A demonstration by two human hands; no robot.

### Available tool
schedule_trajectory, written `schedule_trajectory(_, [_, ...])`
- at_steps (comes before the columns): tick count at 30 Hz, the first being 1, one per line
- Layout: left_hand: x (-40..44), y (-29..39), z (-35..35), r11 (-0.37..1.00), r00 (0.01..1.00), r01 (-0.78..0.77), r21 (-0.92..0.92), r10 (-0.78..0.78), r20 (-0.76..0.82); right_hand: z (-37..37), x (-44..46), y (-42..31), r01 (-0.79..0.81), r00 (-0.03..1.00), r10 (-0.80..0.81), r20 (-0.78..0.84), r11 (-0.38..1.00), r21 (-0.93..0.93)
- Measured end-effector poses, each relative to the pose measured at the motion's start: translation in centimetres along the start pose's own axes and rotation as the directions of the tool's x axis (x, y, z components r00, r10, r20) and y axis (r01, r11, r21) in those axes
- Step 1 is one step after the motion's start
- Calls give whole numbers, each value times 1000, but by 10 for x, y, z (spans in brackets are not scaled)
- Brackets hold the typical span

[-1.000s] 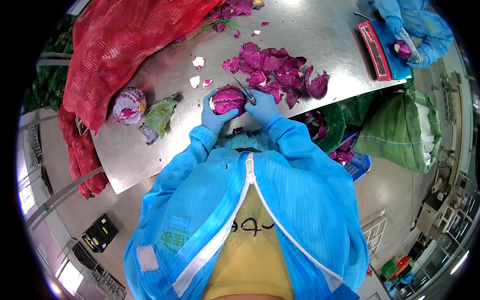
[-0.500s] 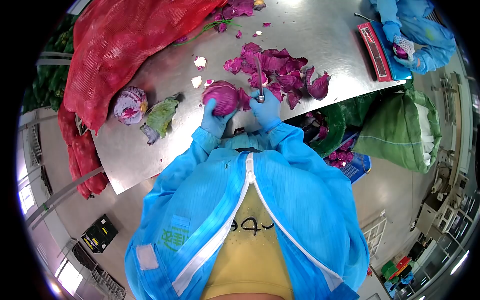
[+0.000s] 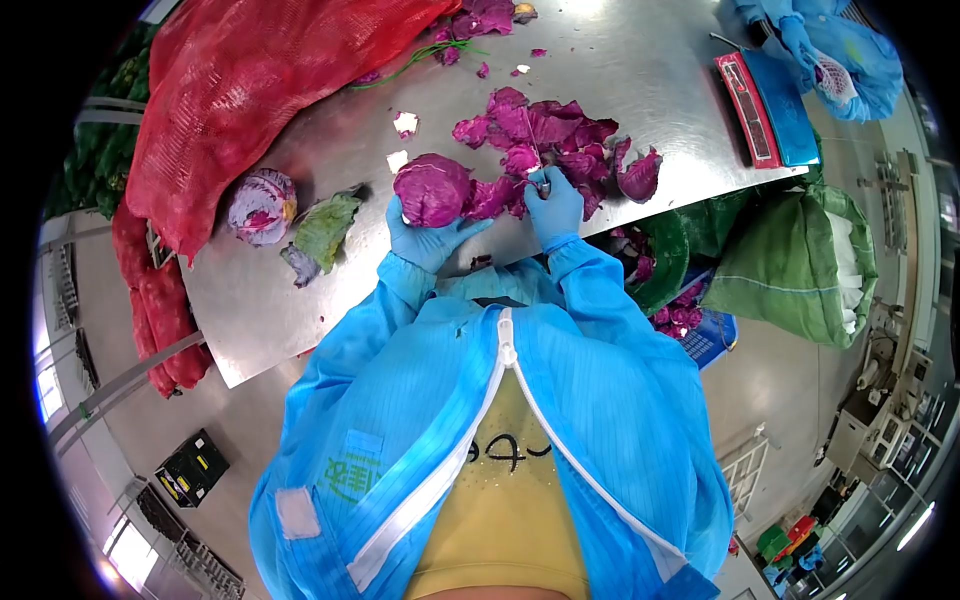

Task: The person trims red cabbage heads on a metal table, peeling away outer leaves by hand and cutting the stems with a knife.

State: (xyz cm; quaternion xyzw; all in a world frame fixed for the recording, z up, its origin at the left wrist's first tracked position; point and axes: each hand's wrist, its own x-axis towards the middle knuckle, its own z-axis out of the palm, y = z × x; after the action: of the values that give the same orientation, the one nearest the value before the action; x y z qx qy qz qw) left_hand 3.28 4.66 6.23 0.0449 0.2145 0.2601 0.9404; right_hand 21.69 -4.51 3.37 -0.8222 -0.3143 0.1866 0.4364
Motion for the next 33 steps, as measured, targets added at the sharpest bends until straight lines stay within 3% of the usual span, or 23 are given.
schedule_trajectory(2, [0, 0, 3, 978, 995, 23, -209, -2, 99, 7, 2, 16, 4, 998, -4, -65, 1000, -8])
schedule_trajectory(3, [-3, 2, 4, 978, 995, 22, -209, 0, 102, 5, 3, 18, 3, 992, -5, -128, 1000, -16])
schedule_trajectory(6, [-9, 8, 0, 965, 997, 33, -261, -12, 79, -7, 11, 22, -80, 992, 86, -89, 995, 60])
schedule_trajectory(7, [-7, 10, -5, 978, 997, 46, -201, -33, 70, -8, 12, 19, 142, 971, -135, -196, 990, 25])
schedule_trajectory(10, [-3, 10, -19, 998, 995, 56, -42, -53, 82, -16, 3, -35, 269, 951, -252, -179, 960, 80])
schedule_trajectory(12, [-1, 4, -26, 998, 998, 66, -23, -66, 21, -14, -6, -50, 141, 967, -194, 166, 947, 289])
schedule_trajectory(13, [-3, 1, -17, 997, 997, 68, -24, -67, 37, -13, -11, -61, 219, 933, -283, 224, 938, 269])
schedule_trajectory(14, [-3, 0, -19, 997, 997, 70, -24, -69, 40, -10, -12, -63, 220, 933, -283, 222, 938, 268])
schedule_trajectory(16, [-2, 0, -23, 994, 996, 83, -67, -80, 46, -6, -12, -66, 370, 865, -380, 328, 924, 94])
schedule_trajectory(24, [-2, -1, -32, 997, 998, 67, 33, -67, 2, -6, -8, -57, 539, 779, -478, 405, 841, -44])
schedule_trajectory(26, [-1, -2, -37, 995, 998, 48, 90, -44, -38, -2, -8, -48, 673, 712, -579, 396, 723, -153])
schedule_trajectory(28, [1, -2, -45, 996, 995, 80, -37, -82, -61, -2, -6, -43, 694, 696, -581, 421, 695, -188])
schedule_trajectory(30, [0, -4, -45, 997, 997, 68, 39, -66, -47, -1, -7, -38, 713, 681, -582, 446, 667, -218])
schedule_trajectory(32, [-1, -4, -42, 992, 998, 53, 117, -50, -31, 1, -8, -36, 501, 805, -489, 337, 863, 56])
schedule_trajectory(33, [0, -4, -42, 993, 996, 60, 104, -53, -68, 1, -9, -36, 501, 805, -488, 338, 864, 57])
